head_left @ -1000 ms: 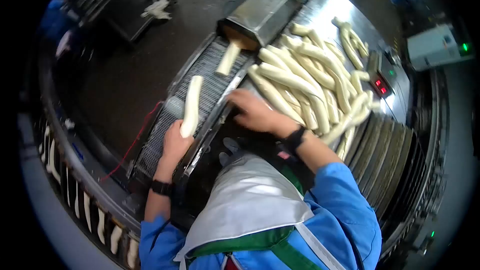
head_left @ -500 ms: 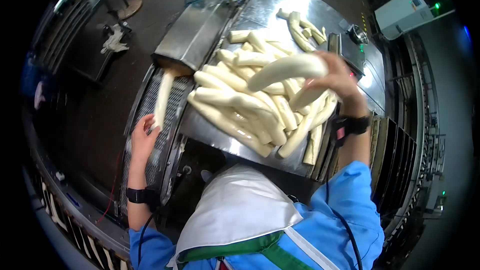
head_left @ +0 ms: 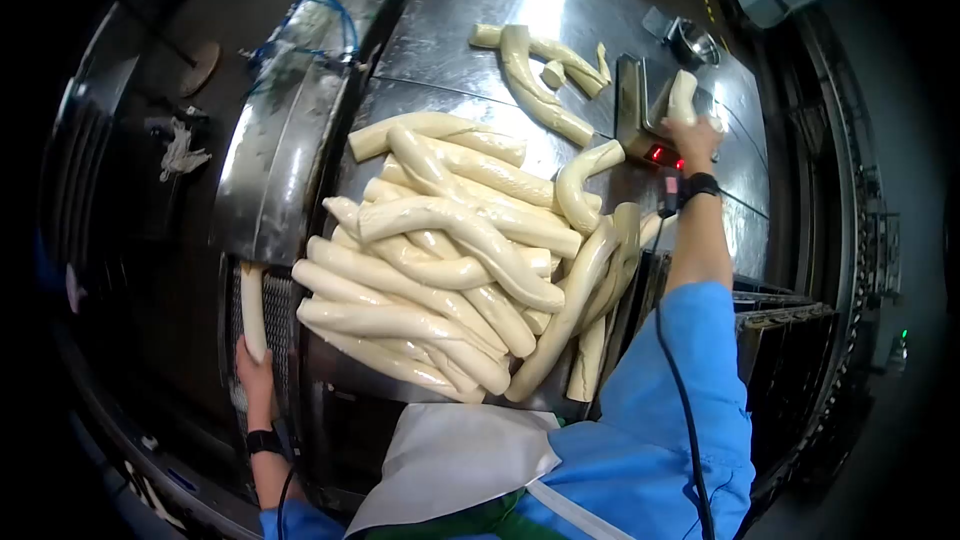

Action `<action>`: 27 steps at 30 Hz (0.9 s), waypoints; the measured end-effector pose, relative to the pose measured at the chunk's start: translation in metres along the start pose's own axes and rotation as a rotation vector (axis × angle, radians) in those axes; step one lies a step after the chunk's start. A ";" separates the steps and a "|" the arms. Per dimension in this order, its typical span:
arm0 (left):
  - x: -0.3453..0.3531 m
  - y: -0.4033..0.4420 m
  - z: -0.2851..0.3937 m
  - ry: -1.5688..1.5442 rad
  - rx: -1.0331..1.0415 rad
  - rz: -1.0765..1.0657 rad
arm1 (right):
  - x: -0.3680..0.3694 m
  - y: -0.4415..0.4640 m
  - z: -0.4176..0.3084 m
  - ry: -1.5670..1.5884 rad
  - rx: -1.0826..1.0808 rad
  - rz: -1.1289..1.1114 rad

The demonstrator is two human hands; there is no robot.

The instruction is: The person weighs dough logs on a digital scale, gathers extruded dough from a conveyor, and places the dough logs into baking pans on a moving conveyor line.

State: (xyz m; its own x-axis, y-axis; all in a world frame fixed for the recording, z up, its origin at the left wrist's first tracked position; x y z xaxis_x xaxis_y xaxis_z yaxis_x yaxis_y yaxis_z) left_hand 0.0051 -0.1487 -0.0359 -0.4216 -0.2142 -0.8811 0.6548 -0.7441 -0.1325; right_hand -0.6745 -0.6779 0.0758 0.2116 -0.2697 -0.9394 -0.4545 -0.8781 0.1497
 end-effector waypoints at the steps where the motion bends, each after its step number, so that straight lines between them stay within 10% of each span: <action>1: -0.003 0.003 0.004 -0.005 -0.029 -0.024 | 0.009 -0.015 -0.003 -0.061 -0.015 0.016; 10: -0.033 -0.001 0.005 -0.157 -0.437 -0.192 | 0.006 -0.066 -0.056 0.069 -0.257 0.418; 15: -0.060 -0.023 0.083 -1.094 -0.754 -0.025 | 0.016 -0.127 -0.124 0.281 -0.605 0.178; 27: -0.115 -0.036 0.187 -1.630 -0.401 0.017 | 0.014 -0.118 -0.107 0.148 -0.603 0.181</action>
State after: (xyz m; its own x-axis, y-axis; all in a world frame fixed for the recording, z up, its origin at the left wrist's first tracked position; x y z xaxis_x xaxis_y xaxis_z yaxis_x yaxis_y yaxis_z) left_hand -0.0875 -0.2158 0.1557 -0.4103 -0.7984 0.4407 0.6649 -0.5927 -0.4545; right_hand -0.5255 -0.6207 0.0776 0.3136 -0.4484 -0.8370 0.0627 -0.8698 0.4895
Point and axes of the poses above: each hand's wrist, its own y-axis towards the middle knuckle, its own x-axis out of the palm, z = x × y, the point moved 2 cm from there along y, towards the middle knuckle, and after that the axes turned 3 degrees about x, right-handed, at the moved point
